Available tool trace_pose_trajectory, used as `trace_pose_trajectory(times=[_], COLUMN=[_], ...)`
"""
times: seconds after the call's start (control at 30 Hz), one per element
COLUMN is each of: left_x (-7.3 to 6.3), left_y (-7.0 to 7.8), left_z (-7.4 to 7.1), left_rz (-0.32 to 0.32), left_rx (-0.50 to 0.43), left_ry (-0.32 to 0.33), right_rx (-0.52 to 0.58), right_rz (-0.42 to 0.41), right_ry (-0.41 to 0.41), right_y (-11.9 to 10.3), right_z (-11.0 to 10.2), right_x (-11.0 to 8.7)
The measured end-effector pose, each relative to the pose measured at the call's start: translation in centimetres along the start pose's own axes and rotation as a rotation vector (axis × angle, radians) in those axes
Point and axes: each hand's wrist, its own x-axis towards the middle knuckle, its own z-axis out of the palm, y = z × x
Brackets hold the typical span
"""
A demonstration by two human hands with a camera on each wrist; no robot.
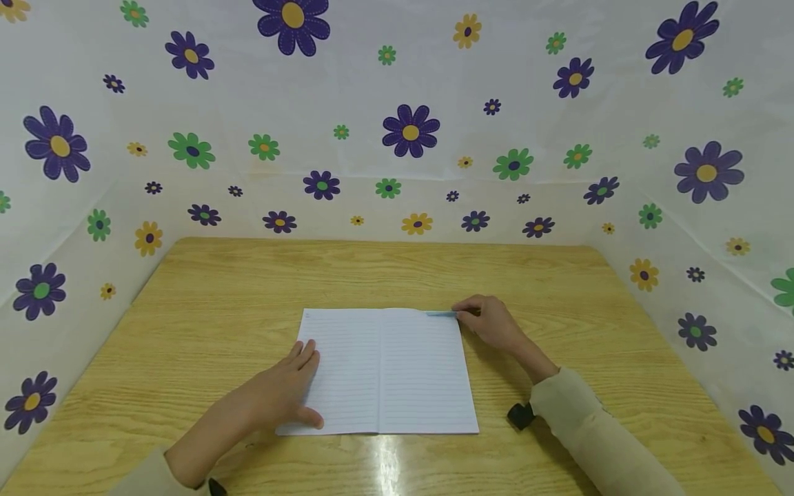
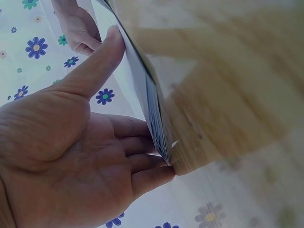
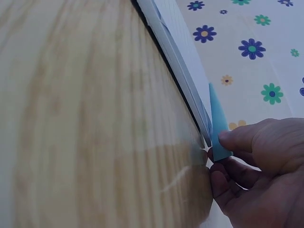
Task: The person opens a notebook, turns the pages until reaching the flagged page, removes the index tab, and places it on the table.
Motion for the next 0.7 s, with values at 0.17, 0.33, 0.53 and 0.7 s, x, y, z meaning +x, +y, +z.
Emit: trace_pose_trajectory(times=[0.17,0.33,0.53,0.7], left_x=[-0.02,0.03,0.05,0.04], left_y=[-0.03,0.10,0.18,0.15], left_z=[-0.05,-0.14,-0.20,-0.18], left_rz=[0.002,0.009,0.009,0.005], left_rx=[0.006,0.006,0.015,0.022], left_ry=[0.001,-0.008,-0.012,-0.008], right_rx=[-0.005,-0.017,-0.015,-0.010], right_rz=[0.003,0.014,0.016,0.022], right_ry=[0.017,0.034,0.049,0.058], right_y=[-0.01,0.02,-0.01,0.00], right_z=[0.02,0.08,0.15,0.20], right_x=[0.13,0.11,0.14,0.34])
